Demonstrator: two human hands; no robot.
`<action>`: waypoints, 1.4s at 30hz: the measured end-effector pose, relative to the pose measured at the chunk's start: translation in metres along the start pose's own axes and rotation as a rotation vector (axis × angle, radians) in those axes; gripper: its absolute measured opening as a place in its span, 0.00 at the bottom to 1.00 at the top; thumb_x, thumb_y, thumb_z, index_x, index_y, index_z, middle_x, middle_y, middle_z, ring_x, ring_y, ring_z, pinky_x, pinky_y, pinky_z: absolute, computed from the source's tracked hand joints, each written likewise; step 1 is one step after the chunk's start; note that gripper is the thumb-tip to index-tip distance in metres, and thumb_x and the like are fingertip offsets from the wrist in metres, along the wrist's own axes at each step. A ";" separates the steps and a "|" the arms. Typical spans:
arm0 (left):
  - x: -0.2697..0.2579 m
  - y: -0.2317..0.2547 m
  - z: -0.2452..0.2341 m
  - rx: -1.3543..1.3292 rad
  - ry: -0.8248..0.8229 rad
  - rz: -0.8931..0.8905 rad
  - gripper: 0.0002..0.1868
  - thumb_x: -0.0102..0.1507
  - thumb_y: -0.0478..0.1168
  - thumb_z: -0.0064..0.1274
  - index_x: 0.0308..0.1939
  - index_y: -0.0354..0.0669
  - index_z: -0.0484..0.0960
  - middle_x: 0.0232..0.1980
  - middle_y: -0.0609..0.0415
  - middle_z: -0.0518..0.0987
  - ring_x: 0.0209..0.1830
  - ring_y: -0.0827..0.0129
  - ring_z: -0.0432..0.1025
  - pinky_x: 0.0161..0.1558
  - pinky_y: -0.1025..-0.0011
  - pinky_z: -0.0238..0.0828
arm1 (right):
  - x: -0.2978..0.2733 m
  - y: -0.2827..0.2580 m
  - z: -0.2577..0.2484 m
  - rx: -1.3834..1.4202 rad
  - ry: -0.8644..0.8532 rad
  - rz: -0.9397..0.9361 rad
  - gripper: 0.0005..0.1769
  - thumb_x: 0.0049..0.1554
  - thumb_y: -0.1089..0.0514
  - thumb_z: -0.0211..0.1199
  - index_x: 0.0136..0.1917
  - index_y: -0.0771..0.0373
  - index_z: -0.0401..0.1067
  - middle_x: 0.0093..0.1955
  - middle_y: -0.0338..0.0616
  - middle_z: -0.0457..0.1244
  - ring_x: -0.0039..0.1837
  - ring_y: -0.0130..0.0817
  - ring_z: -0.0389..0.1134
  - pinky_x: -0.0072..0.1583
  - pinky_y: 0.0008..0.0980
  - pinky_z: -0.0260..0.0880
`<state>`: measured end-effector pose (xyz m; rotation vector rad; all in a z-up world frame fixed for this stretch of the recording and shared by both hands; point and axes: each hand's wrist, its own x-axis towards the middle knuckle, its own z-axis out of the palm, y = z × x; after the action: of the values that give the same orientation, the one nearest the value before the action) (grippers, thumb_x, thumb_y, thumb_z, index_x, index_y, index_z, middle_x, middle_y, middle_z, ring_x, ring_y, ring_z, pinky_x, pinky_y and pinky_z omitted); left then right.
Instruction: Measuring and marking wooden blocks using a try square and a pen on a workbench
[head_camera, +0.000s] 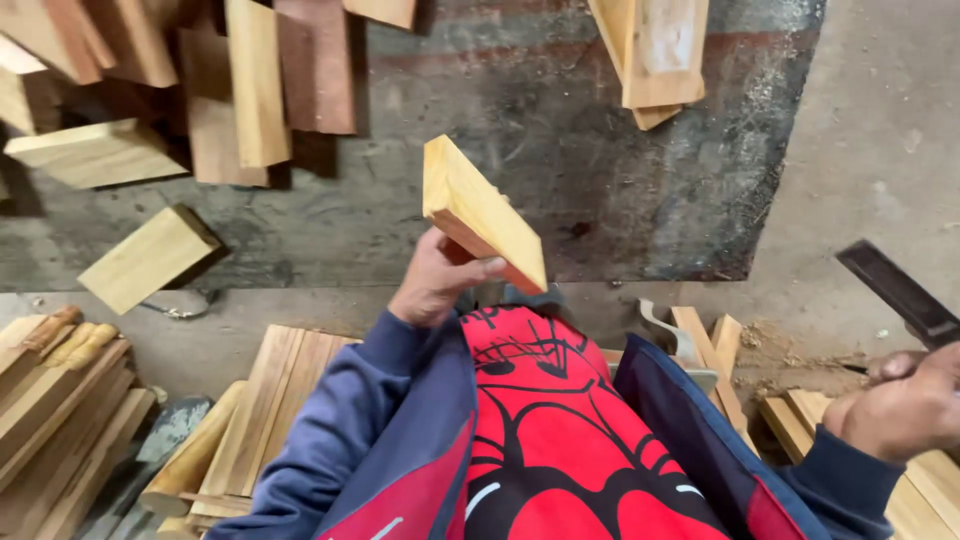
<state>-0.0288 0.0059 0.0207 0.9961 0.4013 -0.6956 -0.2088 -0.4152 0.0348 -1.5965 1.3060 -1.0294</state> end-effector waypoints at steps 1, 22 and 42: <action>-0.004 0.005 0.003 0.006 0.001 0.009 0.33 0.43 0.32 0.63 0.52 0.35 0.70 0.50 0.52 0.74 0.48 0.69 0.69 0.49 0.70 0.69 | -0.016 -0.013 0.003 0.010 -0.002 0.004 0.30 0.64 0.69 0.63 0.31 0.54 0.48 0.26 0.39 0.50 0.27 0.24 0.51 0.29 0.27 0.47; 0.023 -0.016 0.019 -0.590 0.844 -0.397 0.44 0.38 0.56 0.56 0.53 0.37 0.65 0.49 0.49 0.72 0.44 0.62 0.70 0.43 0.67 0.73 | -0.166 -0.092 0.009 -0.108 -0.204 0.313 0.05 0.62 0.59 0.49 0.43 0.57 0.61 0.35 0.36 0.60 0.25 0.14 0.52 0.25 0.16 0.52; 0.063 0.017 -0.044 0.993 -0.100 0.554 0.10 0.60 0.45 0.48 0.45 0.53 0.77 0.32 0.64 0.73 0.30 0.70 0.73 0.32 0.76 0.71 | -0.226 -0.066 0.167 -0.483 -0.933 0.166 0.12 0.52 0.64 0.58 0.50 0.67 0.71 0.35 0.48 0.66 0.29 0.18 0.55 0.33 0.17 0.58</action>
<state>0.0283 0.0278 -0.0290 1.8978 -0.3664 -0.4091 -0.0604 -0.1680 0.0184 -1.9130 1.0047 0.1988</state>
